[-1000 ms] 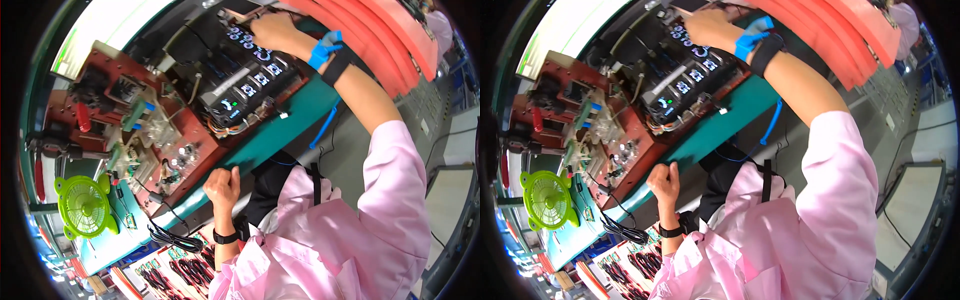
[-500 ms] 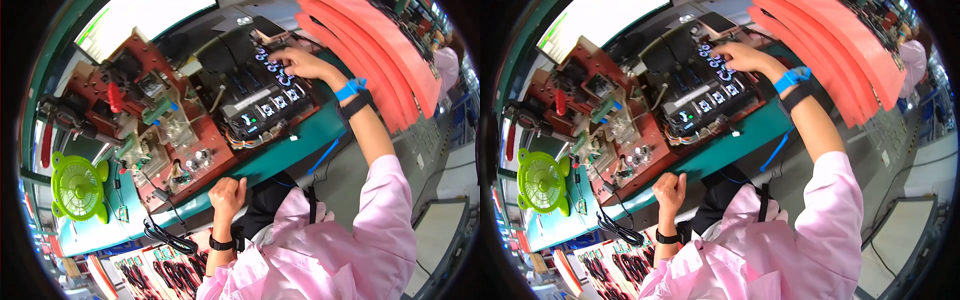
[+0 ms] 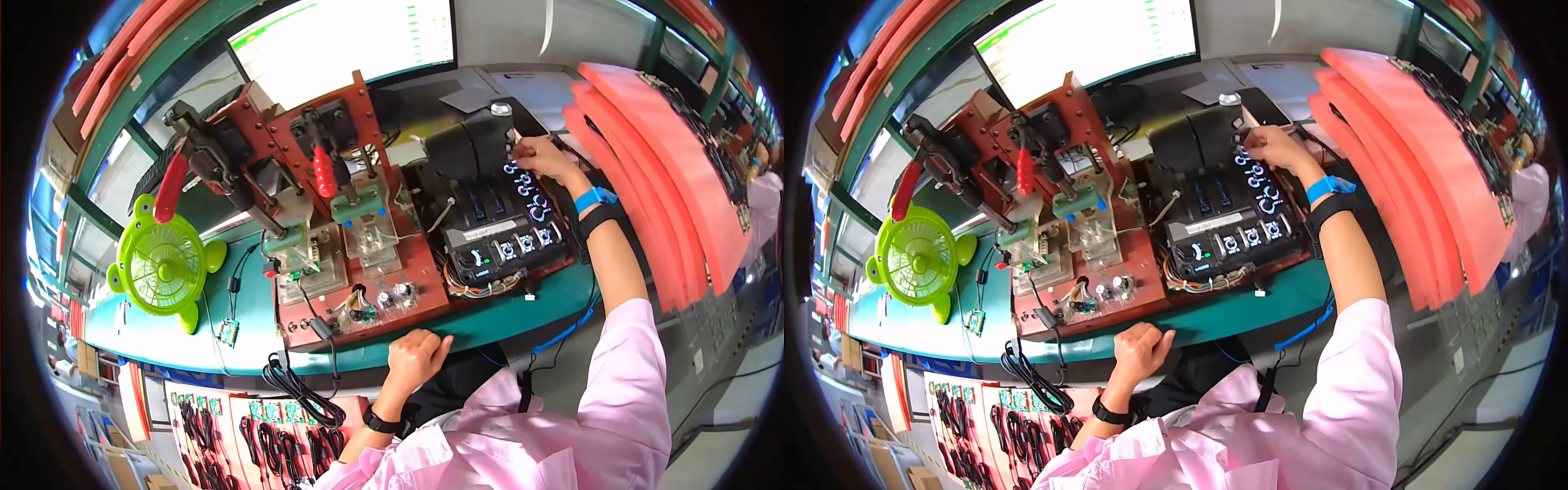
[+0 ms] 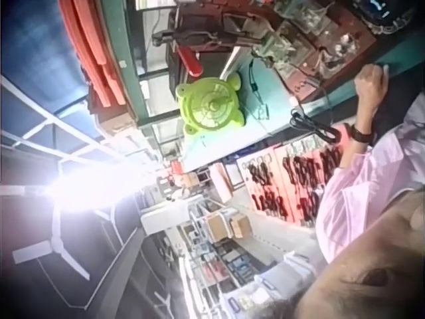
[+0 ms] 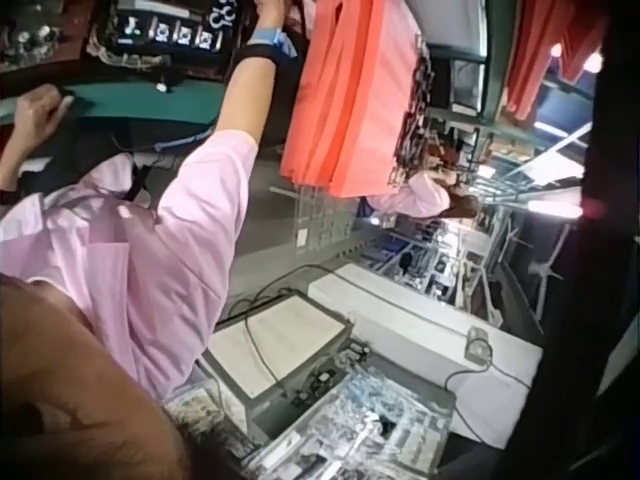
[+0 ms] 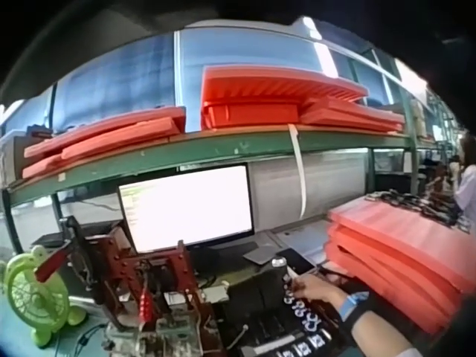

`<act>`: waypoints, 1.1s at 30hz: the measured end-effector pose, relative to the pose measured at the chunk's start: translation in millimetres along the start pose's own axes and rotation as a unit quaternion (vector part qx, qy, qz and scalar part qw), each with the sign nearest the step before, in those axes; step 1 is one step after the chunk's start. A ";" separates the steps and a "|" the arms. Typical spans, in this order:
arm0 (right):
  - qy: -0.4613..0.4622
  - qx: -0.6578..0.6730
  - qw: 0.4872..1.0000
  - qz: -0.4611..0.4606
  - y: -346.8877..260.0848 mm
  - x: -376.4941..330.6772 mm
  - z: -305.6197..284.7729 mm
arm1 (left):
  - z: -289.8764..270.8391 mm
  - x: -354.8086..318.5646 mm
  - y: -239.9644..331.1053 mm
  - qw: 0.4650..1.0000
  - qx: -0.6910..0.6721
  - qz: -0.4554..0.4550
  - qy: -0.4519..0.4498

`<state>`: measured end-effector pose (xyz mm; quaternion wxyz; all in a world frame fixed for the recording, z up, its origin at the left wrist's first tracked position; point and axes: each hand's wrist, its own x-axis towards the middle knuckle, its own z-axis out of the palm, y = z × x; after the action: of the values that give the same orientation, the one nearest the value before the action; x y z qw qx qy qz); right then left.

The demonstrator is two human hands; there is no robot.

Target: The person connects a cable to a circuit board, places it into a testing fixture, and secures it with a lever. They then press buttons and move levers on a control panel while using a mouse to complete the test before removing the board.

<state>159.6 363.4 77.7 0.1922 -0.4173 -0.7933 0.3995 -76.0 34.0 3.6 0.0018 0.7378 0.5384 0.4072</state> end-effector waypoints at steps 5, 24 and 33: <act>0.026 0.030 0.999 -0.023 -11.0 0.6 10.8 | -1.6 -4.3 -0.2 1.000 0.006 -0.004 0.008; -0.018 0.070 0.990 0.123 -29.9 23.7 -6.3 | 0.2 -3.4 -0.4 0.999 0.032 0.007 -0.003; 0.316 -0.244 0.917 -0.011 -24.3 5.0 -17.4 | 2.8 1.8 -2.2 1.000 -0.007 0.021 0.007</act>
<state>155.5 367.6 107.4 0.3297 -0.5469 -0.7686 0.0390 -75.9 37.6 1.9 -0.0050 0.7464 0.5195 0.4159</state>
